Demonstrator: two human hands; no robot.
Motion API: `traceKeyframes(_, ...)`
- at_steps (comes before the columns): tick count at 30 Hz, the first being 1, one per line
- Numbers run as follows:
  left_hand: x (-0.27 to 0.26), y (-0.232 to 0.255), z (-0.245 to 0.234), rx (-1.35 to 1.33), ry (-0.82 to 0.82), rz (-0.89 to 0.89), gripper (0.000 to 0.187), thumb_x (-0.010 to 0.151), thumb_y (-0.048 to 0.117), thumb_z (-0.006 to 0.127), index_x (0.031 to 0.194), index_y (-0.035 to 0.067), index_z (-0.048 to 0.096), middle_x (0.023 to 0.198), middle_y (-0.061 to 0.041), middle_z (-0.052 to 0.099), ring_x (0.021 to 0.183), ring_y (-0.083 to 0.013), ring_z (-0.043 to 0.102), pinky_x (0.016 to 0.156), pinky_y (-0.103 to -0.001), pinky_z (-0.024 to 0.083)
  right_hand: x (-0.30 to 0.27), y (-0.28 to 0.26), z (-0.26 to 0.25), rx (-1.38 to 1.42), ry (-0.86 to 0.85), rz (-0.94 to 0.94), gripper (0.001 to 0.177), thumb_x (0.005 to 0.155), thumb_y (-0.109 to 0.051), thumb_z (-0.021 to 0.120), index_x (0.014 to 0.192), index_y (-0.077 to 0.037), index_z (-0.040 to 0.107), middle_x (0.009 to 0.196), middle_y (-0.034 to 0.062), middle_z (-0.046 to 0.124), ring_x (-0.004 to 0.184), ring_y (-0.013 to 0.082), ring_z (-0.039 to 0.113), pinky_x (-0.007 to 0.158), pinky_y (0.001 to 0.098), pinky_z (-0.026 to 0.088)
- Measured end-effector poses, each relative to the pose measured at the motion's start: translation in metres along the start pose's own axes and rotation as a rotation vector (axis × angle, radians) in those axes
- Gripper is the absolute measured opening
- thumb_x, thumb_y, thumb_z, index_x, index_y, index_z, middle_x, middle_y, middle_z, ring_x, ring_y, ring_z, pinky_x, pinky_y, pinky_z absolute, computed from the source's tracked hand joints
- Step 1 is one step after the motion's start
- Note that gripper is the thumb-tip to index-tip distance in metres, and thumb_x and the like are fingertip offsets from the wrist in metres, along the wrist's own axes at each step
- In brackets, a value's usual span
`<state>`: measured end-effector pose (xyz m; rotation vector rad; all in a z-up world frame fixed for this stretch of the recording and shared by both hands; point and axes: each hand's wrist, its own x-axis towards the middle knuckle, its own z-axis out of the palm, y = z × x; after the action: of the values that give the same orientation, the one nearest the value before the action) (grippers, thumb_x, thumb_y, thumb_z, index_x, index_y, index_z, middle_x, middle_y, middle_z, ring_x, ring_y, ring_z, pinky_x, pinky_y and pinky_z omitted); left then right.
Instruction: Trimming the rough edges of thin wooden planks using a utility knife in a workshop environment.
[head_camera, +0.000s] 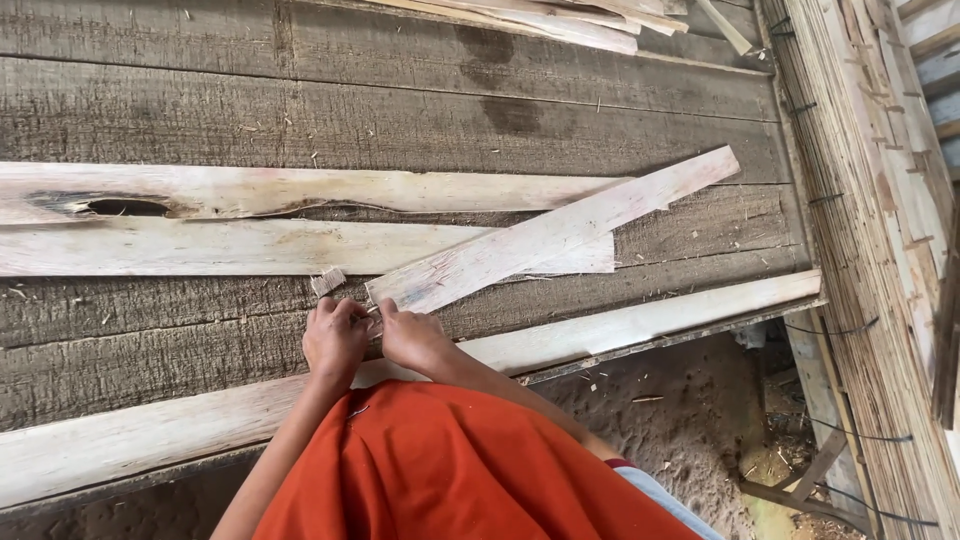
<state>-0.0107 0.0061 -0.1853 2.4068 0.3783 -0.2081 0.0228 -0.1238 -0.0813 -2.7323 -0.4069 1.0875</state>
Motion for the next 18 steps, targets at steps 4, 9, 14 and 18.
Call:
traceKeyframes(4, 0.002, 0.002, -0.003, 0.014, -0.048, -0.025, 0.015, 0.082, 0.039, 0.078, 0.09, 0.03, 0.07, 0.106, 0.002, 0.057, 0.108, -0.0262, 0.059, 0.088, -0.042, 0.057, -0.009, -0.007, -0.005, 0.011, -0.026, 0.015, 0.029, 0.097, -0.02, 0.03, 0.12, -0.003, 0.039, 0.097, 0.0301, 0.071, 0.1, 0.0538, 0.07, 0.09, 0.0647, 0.051)
traceKeyframes(9, 0.0, 0.005, -0.01, 0.026, -0.09, -0.013, 0.014, 0.081, 0.038, 0.079, 0.088, 0.029, 0.07, 0.107, 0.003, 0.056, 0.108, -0.0268, 0.059, 0.088, -0.042, 0.057, -0.016, -0.011, -0.006, -0.018, -0.044, 0.056, 0.029, 0.098, -0.023, 0.035, 0.12, -0.004, 0.04, 0.1, 0.0287, 0.072, 0.104, 0.0506, 0.07, 0.093, 0.0634, 0.051)
traceKeyframes(14, -0.009, 0.004, -0.018, 0.06, -0.085, 0.107, 0.017, 0.081, 0.037, 0.079, 0.092, 0.028, 0.07, 0.108, 0.002, 0.053, 0.109, -0.0275, 0.057, 0.086, -0.043, 0.057, -0.022, -0.015, -0.014, 0.047, -0.044, 0.04, 0.029, 0.096, -0.018, 0.033, 0.119, -0.002, 0.039, 0.098, 0.0313, 0.071, 0.102, 0.0542, 0.069, 0.091, 0.0649, 0.05)
traceKeyframes(18, -0.018, 0.0, -0.004, 0.295, -0.006, 0.269, 0.026, 0.081, 0.032, 0.079, 0.101, 0.023, 0.065, 0.113, 0.0, 0.049, 0.112, -0.028, 0.052, 0.082, -0.043, 0.058, -0.016, -0.007, -0.008, 0.063, 0.004, 0.024, 0.028, 0.096, -0.015, 0.032, 0.119, -0.001, 0.041, 0.094, 0.0312, 0.072, 0.097, 0.0533, 0.07, 0.088, 0.0639, 0.052)
